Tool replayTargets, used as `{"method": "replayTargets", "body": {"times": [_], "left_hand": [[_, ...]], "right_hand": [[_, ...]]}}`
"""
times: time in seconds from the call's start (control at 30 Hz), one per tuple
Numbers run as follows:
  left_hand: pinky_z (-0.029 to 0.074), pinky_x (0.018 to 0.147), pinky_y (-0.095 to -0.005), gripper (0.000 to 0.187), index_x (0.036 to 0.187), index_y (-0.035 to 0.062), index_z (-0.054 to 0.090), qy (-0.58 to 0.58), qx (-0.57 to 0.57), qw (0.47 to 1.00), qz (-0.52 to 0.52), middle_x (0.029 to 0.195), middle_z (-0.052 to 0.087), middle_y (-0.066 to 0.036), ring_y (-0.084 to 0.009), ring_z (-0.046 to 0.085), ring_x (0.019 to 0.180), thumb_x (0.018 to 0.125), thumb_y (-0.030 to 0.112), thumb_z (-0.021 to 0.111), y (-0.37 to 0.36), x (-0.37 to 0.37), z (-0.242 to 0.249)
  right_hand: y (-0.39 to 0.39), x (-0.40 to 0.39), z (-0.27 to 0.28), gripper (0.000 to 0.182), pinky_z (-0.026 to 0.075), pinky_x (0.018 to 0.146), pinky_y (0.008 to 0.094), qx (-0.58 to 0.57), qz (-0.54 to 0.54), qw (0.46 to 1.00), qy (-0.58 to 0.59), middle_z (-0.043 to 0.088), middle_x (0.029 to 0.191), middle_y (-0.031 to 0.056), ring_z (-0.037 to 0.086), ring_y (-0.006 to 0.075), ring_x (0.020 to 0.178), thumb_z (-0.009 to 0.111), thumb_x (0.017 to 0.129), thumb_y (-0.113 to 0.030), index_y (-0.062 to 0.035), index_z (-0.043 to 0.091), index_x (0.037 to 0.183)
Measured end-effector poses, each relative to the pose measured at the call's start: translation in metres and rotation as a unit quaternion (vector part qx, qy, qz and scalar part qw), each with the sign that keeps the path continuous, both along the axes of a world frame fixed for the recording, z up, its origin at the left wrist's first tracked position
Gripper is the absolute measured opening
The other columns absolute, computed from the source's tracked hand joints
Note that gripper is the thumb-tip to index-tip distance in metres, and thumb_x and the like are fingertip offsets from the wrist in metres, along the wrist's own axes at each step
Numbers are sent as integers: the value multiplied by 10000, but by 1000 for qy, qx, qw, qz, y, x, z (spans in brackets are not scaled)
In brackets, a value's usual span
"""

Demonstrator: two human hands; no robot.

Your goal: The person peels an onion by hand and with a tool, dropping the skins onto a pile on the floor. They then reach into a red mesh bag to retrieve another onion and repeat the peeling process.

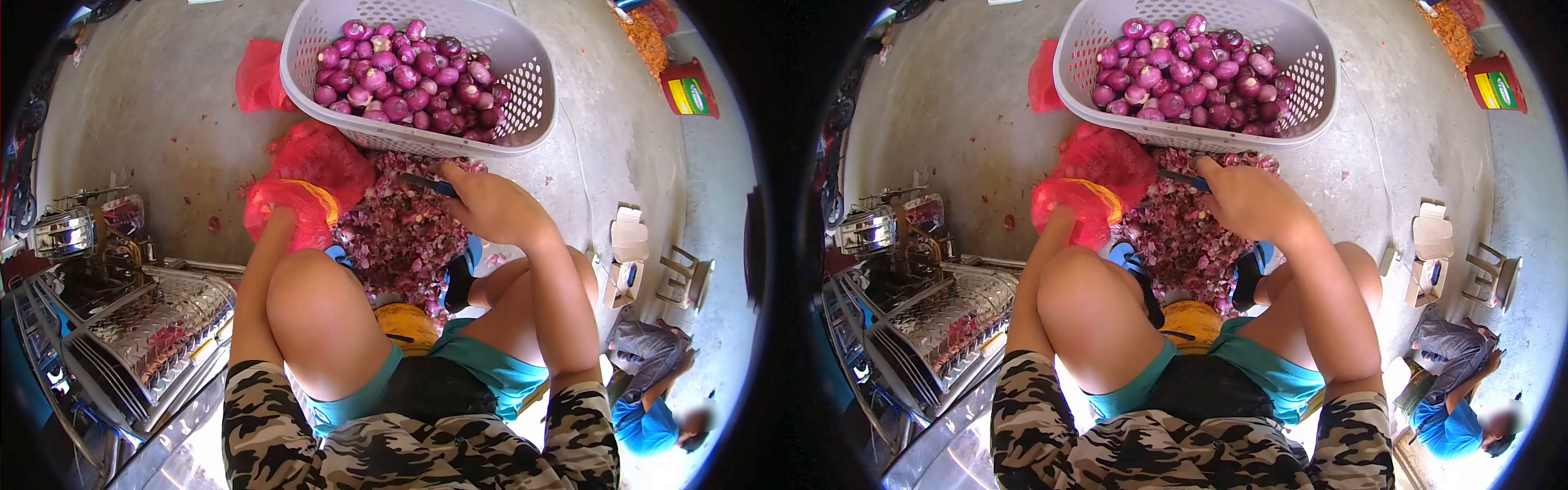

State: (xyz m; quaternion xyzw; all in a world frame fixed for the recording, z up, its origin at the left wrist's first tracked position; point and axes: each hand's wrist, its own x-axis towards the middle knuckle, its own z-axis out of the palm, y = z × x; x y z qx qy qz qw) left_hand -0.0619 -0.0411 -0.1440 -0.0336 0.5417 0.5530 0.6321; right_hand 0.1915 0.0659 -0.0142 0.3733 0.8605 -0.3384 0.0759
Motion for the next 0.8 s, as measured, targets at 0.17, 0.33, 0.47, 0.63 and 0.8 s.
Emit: {"method": "replayTargets", "body": {"times": [0.17, 0.33, 0.47, 0.63, 0.8], "left_hand": [[497, 670, -310, 423, 1189, 64, 538, 28, -6, 999, -21, 961, 643, -101, -205, 618, 748, 871, 342, 556, 7, 0, -10], [494, 673, -303, 425, 1190, 63, 536, 52, -15, 998, -40, 964, 642, -98, -198, 616, 753, 868, 340, 558, 8, 0, -18], [491, 675, -297, 427, 1191, 63, 535, 71, -21, 996, -58, 967, 640, -96, -192, 614, 756, 866, 338, 560, 9, -2, -24], [488, 678, -291, 429, 1192, 62, 533, 98, -25, 991, -83, 971, 639, -92, -185, 612, 760, 863, 336, 562, 14, -5, -32], [485, 680, -284, 431, 1193, 62, 531, 132, -32, 984, -111, 974, 638, -89, -178, 609, 765, 860, 334, 565, 18, -7, -44]], "right_hand": [[1, -8, 8, 311, 447, 673, 491, -7, 9, 999, -30, 600, 756, 227, 590, 405, 762, 538, 820, -149, -8, 444, 1080], [0, -10, 5, 303, 448, 674, 491, -8, 28, 999, -25, 599, 748, 225, 590, 406, 758, 541, 825, -159, -4, 447, 1067], [-1, -11, 0, 306, 447, 674, 482, -14, 33, 999, -17, 590, 783, 227, 579, 405, 771, 543, 815, -149, -15, 450, 1073], [-1, -13, -1, 305, 451, 669, 495, -8, 47, 999, -5, 605, 728, 221, 596, 405, 746, 557, 824, -179, 9, 444, 1035], [-5, -14, -5, 323, 454, 658, 496, 2, 53, 998, -12, 603, 721, 221, 595, 404, 735, 569, 822, -194, 13, 448, 1038]]}}
